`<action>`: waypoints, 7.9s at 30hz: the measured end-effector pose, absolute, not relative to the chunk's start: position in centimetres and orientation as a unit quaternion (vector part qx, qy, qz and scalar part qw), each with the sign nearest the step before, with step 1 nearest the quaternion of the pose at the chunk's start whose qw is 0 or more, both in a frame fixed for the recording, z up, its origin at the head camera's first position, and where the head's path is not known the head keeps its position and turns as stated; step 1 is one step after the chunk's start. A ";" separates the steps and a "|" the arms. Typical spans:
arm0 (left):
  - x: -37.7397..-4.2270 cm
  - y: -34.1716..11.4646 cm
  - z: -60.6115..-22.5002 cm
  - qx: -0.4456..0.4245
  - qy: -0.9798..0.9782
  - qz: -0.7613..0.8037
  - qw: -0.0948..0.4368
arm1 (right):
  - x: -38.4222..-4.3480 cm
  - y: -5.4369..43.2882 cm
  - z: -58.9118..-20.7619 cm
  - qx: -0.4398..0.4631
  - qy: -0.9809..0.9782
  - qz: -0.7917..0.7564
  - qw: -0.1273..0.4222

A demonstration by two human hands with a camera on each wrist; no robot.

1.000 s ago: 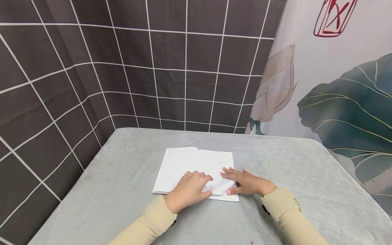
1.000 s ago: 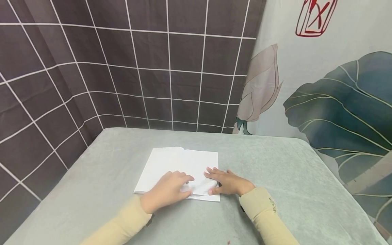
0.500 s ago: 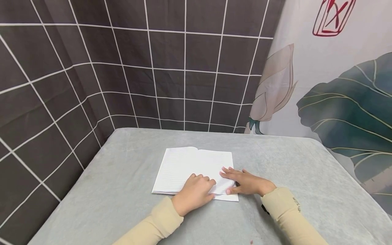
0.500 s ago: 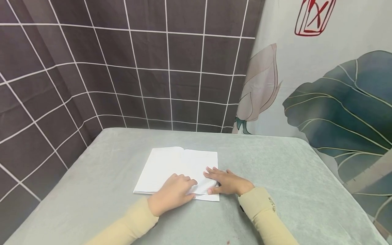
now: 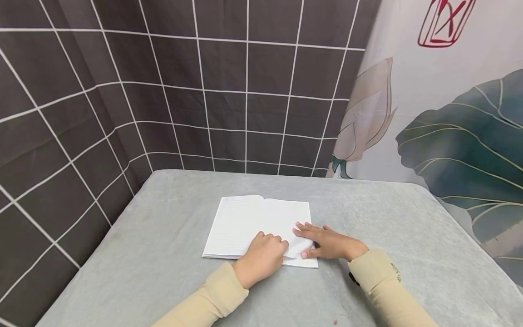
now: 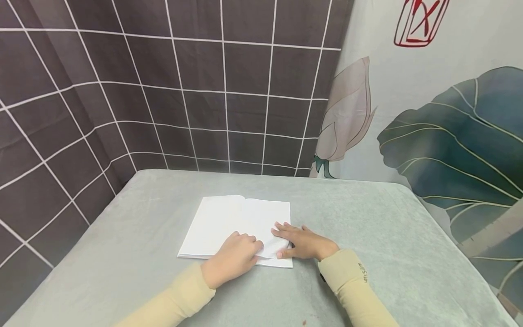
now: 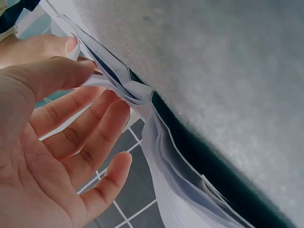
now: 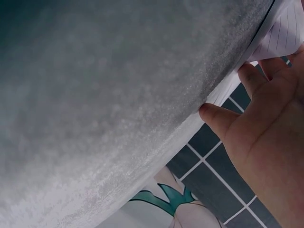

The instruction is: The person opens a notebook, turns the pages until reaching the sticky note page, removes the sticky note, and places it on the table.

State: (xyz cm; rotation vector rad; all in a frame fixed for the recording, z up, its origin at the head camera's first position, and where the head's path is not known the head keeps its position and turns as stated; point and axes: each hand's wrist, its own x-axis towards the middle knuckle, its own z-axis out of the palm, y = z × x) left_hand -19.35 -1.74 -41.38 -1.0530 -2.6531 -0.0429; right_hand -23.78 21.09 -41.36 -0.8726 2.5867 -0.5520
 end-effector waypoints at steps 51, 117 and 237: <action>-20.4 -1.3 -41.9 -0.353 -0.924 -0.052 0.140 | -23.4 21.0 -41.5 -0.310 0.916 -0.193 0.167; -25.5 -9.0 -41.8 -0.003 -0.805 -0.593 -0.010 | -23.3 20.9 -41.9 -0.271 0.931 -0.199 0.139; -25.6 -16.5 -44.0 0.027 -0.837 -0.533 -0.118 | -26.7 12.8 -41.3 -0.212 0.973 -0.063 -0.069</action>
